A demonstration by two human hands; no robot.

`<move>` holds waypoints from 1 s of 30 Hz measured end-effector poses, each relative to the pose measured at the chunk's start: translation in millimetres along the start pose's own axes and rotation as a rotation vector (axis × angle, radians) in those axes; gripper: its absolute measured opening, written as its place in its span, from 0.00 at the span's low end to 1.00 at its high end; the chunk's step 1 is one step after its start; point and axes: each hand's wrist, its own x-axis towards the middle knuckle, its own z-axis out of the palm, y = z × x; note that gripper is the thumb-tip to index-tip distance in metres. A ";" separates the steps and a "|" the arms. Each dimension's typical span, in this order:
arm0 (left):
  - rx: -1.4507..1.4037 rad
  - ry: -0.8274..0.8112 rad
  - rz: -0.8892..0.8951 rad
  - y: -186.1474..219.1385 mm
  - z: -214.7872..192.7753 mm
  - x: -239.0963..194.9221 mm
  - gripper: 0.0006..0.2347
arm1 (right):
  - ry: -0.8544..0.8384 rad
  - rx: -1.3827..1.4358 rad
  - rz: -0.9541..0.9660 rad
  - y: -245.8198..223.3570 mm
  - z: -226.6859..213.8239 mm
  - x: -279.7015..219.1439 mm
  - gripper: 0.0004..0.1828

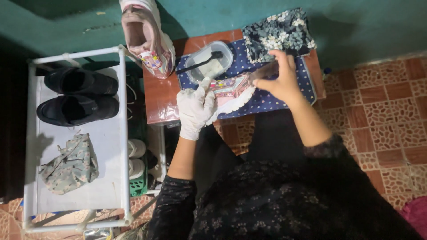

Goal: The person scrubs a pink and white sneaker with a small brush while wearing gloves. They repeatedly dip the brush into a container of white cleaning paste and scrub the shoe's upper and sole. The shoe is held in the left hand and scrubbed with the right hand throughout the clip.

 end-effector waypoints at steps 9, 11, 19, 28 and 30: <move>0.004 0.009 0.002 22.2 -16.1 12.4 0.17 | -0.017 0.028 0.077 -1.7 0.9 1.0 0.50; 0.022 0.001 0.008 21.0 -16.9 10.8 0.18 | -0.011 0.043 0.063 -7.1 -2.5 -4.4 0.49; 0.033 0.042 0.085 11.9 -9.0 2.4 0.20 | -0.080 0.159 -0.055 -14.6 -9.8 -19.7 0.56; 0.009 0.031 0.075 4.7 -1.7 -3.4 0.19 | -0.208 0.239 -0.055 13.3 -9.2 -39.6 0.59; -0.010 0.012 0.063 0.5 1.3 -4.8 0.18 | -0.195 0.289 -0.023 23.6 -5.4 -36.3 0.58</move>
